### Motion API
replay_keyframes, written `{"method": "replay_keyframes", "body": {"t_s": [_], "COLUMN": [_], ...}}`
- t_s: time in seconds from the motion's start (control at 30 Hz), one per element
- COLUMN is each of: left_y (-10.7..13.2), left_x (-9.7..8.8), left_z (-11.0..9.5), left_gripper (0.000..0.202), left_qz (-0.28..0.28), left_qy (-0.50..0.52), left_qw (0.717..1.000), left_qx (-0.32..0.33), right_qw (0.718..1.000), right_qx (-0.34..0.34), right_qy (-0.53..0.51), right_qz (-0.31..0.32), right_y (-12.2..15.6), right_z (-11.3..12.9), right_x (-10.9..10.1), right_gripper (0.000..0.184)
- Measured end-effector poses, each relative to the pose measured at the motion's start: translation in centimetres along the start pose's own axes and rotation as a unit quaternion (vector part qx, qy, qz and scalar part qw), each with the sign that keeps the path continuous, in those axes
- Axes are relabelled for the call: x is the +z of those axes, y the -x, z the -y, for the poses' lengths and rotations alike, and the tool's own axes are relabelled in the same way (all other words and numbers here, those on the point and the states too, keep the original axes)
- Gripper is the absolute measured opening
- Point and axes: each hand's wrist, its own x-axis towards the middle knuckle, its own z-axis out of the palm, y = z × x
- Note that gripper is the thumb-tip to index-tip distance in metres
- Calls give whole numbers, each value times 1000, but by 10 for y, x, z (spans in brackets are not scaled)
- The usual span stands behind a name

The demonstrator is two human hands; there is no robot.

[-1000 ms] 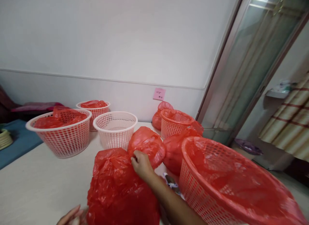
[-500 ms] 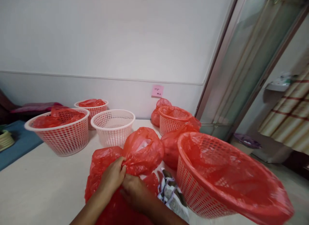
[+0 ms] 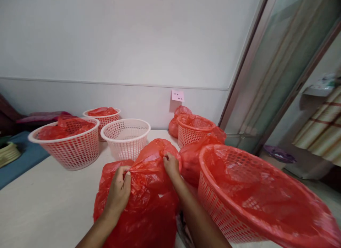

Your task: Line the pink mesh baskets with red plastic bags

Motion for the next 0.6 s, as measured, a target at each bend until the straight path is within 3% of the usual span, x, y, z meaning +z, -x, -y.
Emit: {"method": "replay_keyframes", "body": {"t_s": [0.13,0.27,0.37,0.47,0.6], "left_y": [-7,-15,-21,-27,-36], "left_x": [1,18,33,42,44], "left_z": [-4,-14,-23,-26,-16], "left_gripper": [25,28,41,47,35], "left_qz": [1,26,36,63,47], "left_qy": [53,144,204,236,255], "left_qw": [998,985,970,960,954], "left_qx": [-46,-93,-128,-137,-149], "right_qw": [993,976,959,940,943], "right_qx": [-37,-105,-184,-243,-241], "right_qy": [-111,-171,-137,-71,-36], "right_qz": [-1,80,168,231,226], "right_y": [1,21,46,66,82], "right_z": [15,45,57,60,51], "right_x": [-3,-3,3,4,-5], "right_gripper": [18,17,8,11,31]}}
